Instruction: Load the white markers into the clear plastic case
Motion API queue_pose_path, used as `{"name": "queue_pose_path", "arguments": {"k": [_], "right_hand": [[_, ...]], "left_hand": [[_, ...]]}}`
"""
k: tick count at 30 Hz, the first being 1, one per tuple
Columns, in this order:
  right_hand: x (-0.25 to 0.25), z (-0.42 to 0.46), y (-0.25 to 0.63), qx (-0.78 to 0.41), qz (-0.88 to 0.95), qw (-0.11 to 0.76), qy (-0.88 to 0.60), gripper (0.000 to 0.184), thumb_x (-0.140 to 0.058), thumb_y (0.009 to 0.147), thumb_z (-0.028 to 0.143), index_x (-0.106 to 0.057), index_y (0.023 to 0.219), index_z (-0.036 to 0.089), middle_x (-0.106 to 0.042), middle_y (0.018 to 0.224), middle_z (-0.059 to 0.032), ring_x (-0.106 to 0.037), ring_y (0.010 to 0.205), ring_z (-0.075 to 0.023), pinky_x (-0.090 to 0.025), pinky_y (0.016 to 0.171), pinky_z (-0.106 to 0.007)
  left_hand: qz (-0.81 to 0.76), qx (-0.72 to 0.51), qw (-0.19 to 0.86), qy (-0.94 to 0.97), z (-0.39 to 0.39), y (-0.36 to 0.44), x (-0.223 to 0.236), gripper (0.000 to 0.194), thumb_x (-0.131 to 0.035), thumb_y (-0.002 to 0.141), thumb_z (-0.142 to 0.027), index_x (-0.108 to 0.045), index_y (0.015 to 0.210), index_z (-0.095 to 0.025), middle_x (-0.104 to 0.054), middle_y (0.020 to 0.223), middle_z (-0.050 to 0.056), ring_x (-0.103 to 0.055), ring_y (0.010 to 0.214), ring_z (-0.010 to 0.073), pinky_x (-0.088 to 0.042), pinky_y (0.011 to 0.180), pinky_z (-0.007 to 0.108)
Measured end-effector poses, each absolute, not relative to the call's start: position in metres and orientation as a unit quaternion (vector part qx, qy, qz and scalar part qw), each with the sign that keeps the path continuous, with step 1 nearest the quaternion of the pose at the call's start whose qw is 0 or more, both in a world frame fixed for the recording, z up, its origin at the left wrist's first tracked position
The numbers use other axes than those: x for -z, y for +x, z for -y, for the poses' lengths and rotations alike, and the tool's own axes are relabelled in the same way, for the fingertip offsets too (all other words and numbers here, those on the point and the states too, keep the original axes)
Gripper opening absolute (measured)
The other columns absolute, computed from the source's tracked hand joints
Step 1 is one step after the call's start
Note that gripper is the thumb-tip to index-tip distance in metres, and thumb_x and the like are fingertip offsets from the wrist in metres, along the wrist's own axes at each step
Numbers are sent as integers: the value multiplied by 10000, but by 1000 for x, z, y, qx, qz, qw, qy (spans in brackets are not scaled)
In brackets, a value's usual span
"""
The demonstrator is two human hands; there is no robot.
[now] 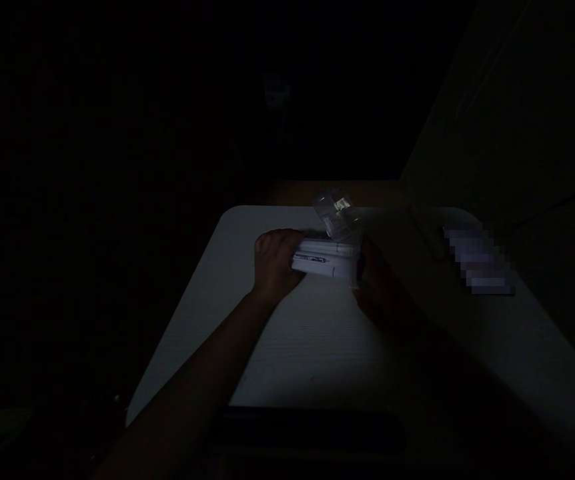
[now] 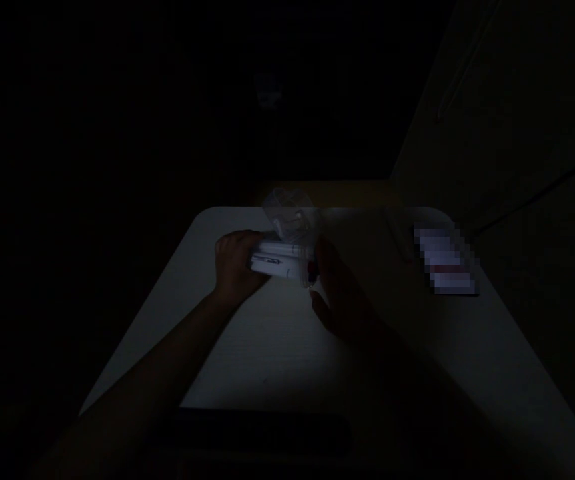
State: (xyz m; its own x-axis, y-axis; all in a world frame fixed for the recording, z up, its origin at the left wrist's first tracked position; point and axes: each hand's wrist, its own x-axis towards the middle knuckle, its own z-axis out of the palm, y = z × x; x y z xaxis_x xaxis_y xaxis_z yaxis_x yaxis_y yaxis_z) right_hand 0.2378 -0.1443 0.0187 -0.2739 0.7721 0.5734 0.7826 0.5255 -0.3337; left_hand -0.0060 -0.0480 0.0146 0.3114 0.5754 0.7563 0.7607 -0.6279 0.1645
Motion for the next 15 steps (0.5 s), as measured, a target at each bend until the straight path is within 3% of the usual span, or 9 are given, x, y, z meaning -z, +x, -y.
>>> {"name": "queue_pose_path", "arguments": {"k": [5, 10, 12, 15], "right_hand": [[-12, 142, 239, 5, 789, 357, -499, 851, -444, 1023, 443, 58, 1702, 342, -95, 1783, 17, -159, 1642, -319, -360, 1302, -521], [-6, 128, 258, 15, 773, 347, -531, 893, -429, 1025, 406, 173, 1679, 324, -143, 1775, -60, -292, 1602, -321, -396, 1262, -551], [-11, 125, 272, 58, 740, 313, -593, 863, -467, 1025, 447, 52, 1701, 314, -189, 1761, -95, -303, 1592, -337, -400, 1244, -566], [-23, 128, 292, 79, 715, 302, -626, 726, -576, 1005, 479, -304, 1648, 277, -299, 1705, -149, -339, 1554, -371, -362, 1233, -631]], "left_hand": [[424, 400, 99, -806, 49, -6, -17, 501, -725, 718, -215, -651, 1214, -223, -740, 1166, 88, -652, 1104, 292, -458, 988, 441], [424, 408, 110, -801, 49, -5, -16, 492, -720, 726, -216, -646, 1212, -235, -738, 1160, 77, -650, 1093, 281, -456, 979, 429], [415, 417, 121, -800, 48, -5, -15, 503, -721, 724, -212, -638, 1220, -236, -739, 1157, 74, -650, 1087, 276, -455, 974, 422], [418, 411, 124, -800, 48, -5, -15, 510, -723, 721, -217, -638, 1223, -248, -739, 1162, 67, -648, 1092, 274, -450, 982, 418]]}}
